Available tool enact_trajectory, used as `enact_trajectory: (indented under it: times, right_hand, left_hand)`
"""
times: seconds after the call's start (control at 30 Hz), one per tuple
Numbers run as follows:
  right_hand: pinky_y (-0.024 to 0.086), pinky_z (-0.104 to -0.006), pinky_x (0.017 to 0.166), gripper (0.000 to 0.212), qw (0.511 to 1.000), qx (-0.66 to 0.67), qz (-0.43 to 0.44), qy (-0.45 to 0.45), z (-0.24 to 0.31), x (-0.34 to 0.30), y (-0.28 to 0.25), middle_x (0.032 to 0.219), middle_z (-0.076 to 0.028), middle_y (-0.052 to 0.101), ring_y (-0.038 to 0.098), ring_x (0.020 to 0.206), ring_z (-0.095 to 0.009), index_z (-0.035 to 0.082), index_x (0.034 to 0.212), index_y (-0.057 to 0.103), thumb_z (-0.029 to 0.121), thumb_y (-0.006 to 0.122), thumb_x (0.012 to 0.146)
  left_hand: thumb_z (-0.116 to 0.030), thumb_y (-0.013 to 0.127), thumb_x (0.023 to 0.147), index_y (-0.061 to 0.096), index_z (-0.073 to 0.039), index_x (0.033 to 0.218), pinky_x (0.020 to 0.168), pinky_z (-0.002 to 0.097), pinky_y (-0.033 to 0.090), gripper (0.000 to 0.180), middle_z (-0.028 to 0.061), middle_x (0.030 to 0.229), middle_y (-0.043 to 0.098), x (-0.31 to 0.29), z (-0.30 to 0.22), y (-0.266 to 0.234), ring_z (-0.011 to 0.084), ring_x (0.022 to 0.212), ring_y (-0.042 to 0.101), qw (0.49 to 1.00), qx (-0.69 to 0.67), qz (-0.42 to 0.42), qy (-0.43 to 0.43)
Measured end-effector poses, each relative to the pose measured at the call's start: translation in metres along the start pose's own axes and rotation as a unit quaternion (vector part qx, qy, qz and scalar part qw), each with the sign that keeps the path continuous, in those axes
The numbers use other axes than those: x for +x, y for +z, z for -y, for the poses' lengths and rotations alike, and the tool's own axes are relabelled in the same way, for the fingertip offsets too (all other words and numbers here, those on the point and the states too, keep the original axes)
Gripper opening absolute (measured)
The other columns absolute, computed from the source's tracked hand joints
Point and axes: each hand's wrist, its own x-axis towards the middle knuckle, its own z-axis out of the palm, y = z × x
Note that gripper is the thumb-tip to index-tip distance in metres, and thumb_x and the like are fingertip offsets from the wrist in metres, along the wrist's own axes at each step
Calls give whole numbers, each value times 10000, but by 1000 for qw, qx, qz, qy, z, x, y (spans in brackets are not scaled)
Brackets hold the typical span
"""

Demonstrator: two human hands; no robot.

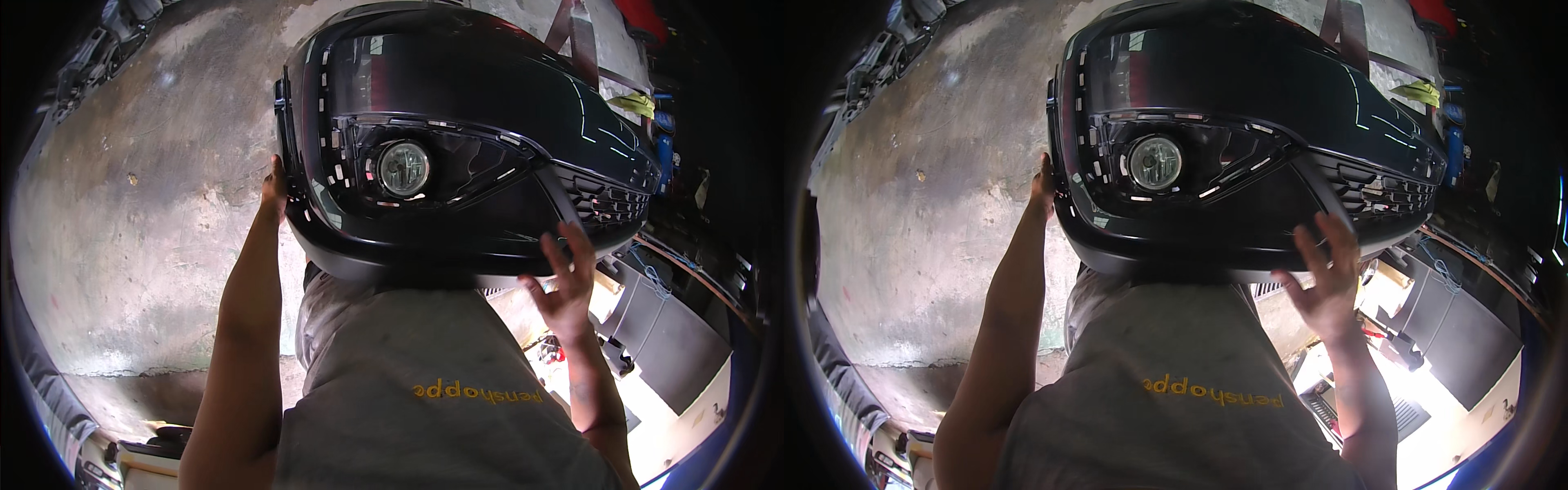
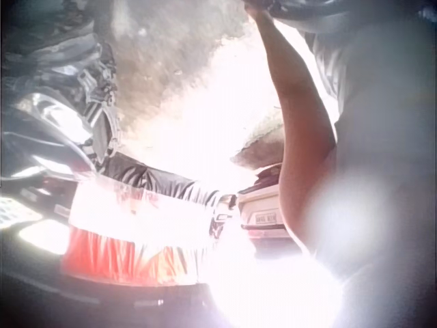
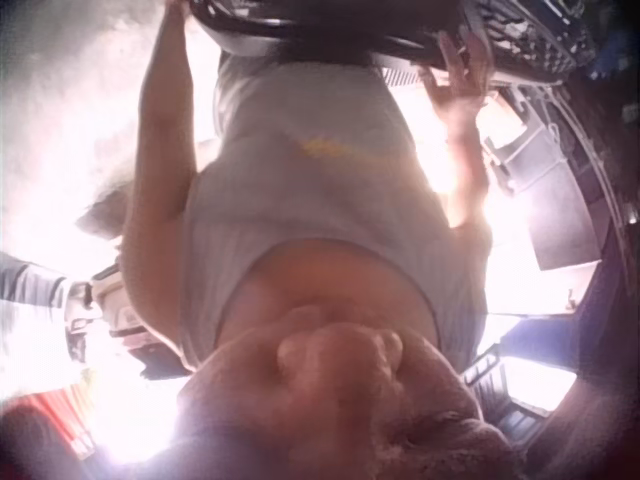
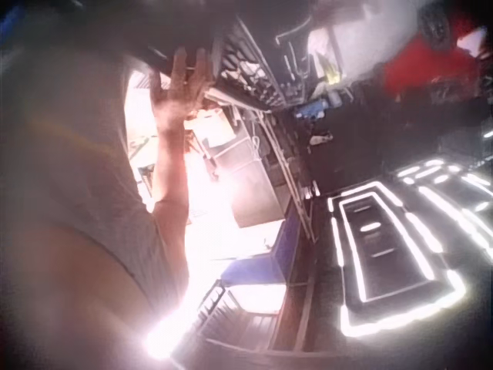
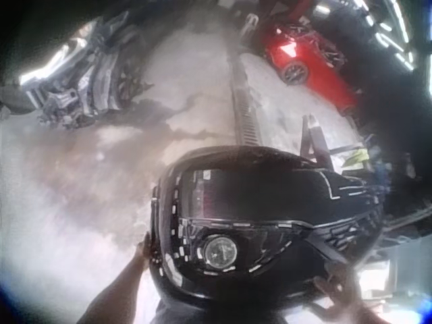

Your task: The person holds a black car bumper and repeatedly aligns and presses its edges and clips, testing fit and orientation. The person flips the bumper over and continues to press along the grille and headlight areas, then sets it down and picks it up again to continue alignment attempts.

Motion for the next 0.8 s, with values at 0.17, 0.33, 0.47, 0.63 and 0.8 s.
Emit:
enact_trajectory:
  times: [0.17, 0.33, 0.47, 0.63, 0.8]
  right_hand:
    - [511, -470, 865, 400, 995, 59, 48, -68, 31, 4, 28, 1050, -69, 674, 655, 1000, -302, 119, 1023, 807, 392, 941, 764]
    - [453, -454, 802, 390, 995, 80, 37, -44, 44, 15, 35, 897, -46, 611, 608, 858, -282, 114, 888, 748, 386, 974, 724]
    - [431, -455, 802, 397, 995, 86, 42, -37, 45, 16, 40, 885, -43, 613, 600, 848, -286, 108, 871, 745, 363, 996, 698]
    - [430, -459, 803, 374, 995, 93, 33, -29, 49, 14, 42, 876, -48, 621, 603, 859, -292, 100, 870, 746, 319, 997, 698]
    - [457, -461, 826, 337, 996, 79, 25, -19, 63, 15, 34, 950, -67, 649, 626, 915, -299, 90, 931, 770, 267, 978, 733]
  left_hand:
    - [-853, 484, 1009, 720, -39, 1372, 856, 386, 597, 922, 124, 1155, 780, -15, 8, 8, 231, 944, 731, 996, -85, 20, 17]
    - [-893, 444, 992, 789, 2, 1169, 781, 398, 580, 975, 119, 1012, 753, -23, 1, 10, 235, 865, 705, 997, -60, -28, -26]
    - [-964, 452, 922, 718, 105, 1347, 934, 447, 578, 1180, 241, 1230, 753, -12, 12, 13, 323, 1079, 737, 993, -29, -108, -29]
    - [-962, 474, 915, 715, 98, 1363, 945, 442, 581, 1176, 241, 1236, 755, -21, 8, 15, 314, 1068, 744, 993, -24, -118, -13]
    - [-944, 457, 941, 751, 50, 1309, 876, 413, 580, 1101, 184, 1154, 771, -10, 23, 6, 258, 982, 729, 992, -117, -20, -31]
